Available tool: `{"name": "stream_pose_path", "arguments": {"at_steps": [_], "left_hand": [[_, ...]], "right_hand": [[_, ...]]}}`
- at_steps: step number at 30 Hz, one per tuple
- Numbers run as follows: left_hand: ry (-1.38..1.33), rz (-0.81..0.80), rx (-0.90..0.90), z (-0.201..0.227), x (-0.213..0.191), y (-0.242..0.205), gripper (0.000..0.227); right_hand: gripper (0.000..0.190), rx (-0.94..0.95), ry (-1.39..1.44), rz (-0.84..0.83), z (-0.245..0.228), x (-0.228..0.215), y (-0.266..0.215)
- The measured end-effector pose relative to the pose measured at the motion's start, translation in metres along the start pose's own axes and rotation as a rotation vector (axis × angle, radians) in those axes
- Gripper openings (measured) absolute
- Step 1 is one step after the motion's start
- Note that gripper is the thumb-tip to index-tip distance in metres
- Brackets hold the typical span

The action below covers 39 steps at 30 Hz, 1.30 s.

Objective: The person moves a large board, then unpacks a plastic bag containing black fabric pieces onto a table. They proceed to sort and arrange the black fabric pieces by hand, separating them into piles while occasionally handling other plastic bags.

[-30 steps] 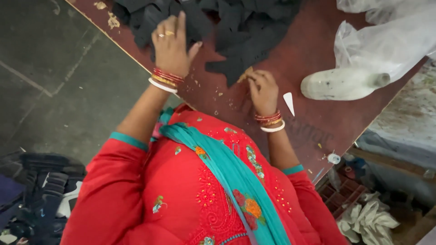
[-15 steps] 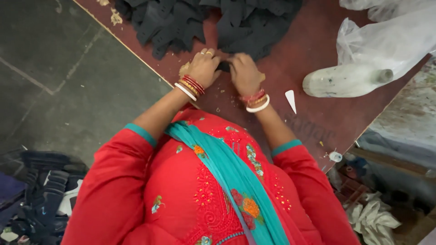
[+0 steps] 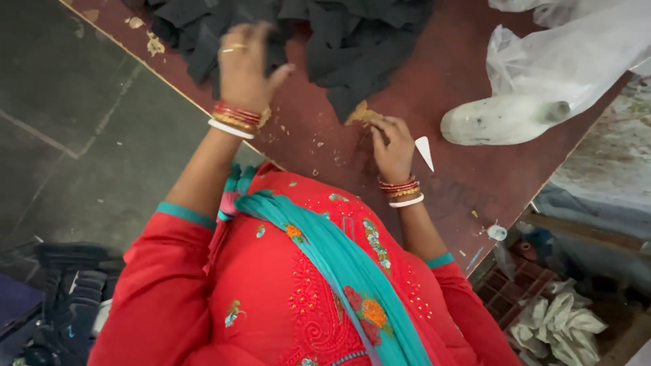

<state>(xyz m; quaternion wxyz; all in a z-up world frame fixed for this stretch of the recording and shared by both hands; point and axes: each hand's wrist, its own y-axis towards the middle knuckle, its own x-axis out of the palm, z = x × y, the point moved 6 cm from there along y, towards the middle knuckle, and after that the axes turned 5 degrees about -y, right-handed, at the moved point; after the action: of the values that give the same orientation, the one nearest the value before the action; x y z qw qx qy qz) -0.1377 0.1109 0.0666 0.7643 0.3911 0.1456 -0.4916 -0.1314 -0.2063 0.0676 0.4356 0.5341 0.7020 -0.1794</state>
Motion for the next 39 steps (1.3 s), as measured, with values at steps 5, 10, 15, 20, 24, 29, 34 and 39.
{"name": "stream_pose_path", "arguments": {"at_steps": [5, 10, 15, 20, 24, 29, 34, 39], "left_hand": [[0.090, -0.079, 0.252, 0.020, 0.077, 0.019, 0.047], [0.262, -0.417, -0.119, -0.021, 0.136, -0.025, 0.017], [0.150, -0.562, -0.203, 0.005, 0.088, -0.045, 0.025], [0.042, -0.268, 0.190, 0.009, 0.068, -0.011, 0.037], [-0.001, -0.515, 0.092, 0.032, 0.088, -0.015, 0.058], [-0.084, -0.569, -0.398, 0.020, 0.104, -0.075, 0.061], [-0.282, -0.344, 0.216, 0.023, 0.051, -0.046, 0.049], [-0.084, -0.653, 0.259, 0.050, 0.071, -0.065, 0.043]], "right_hand": [[0.017, -0.020, -0.004, -0.009, -0.010, -0.001, 0.007], [0.016, -0.039, -0.003, 0.053, -0.007, -0.016, 0.009], [0.015, -0.013, -0.028, 0.042, 0.017, -0.020, -0.010], [0.015, 0.003, -0.018, 0.016, -0.001, -0.015, -0.008], [0.016, -0.061, 0.006, 0.026, -0.019, -0.013, 0.001], [0.017, -0.045, 0.005, 0.025, -0.012, -0.016, -0.003], [0.017, -0.023, 0.001, -0.006, -0.006, -0.013, -0.016], [0.015, -0.011, 0.093, -0.015, -0.015, -0.002, -0.013]]}}
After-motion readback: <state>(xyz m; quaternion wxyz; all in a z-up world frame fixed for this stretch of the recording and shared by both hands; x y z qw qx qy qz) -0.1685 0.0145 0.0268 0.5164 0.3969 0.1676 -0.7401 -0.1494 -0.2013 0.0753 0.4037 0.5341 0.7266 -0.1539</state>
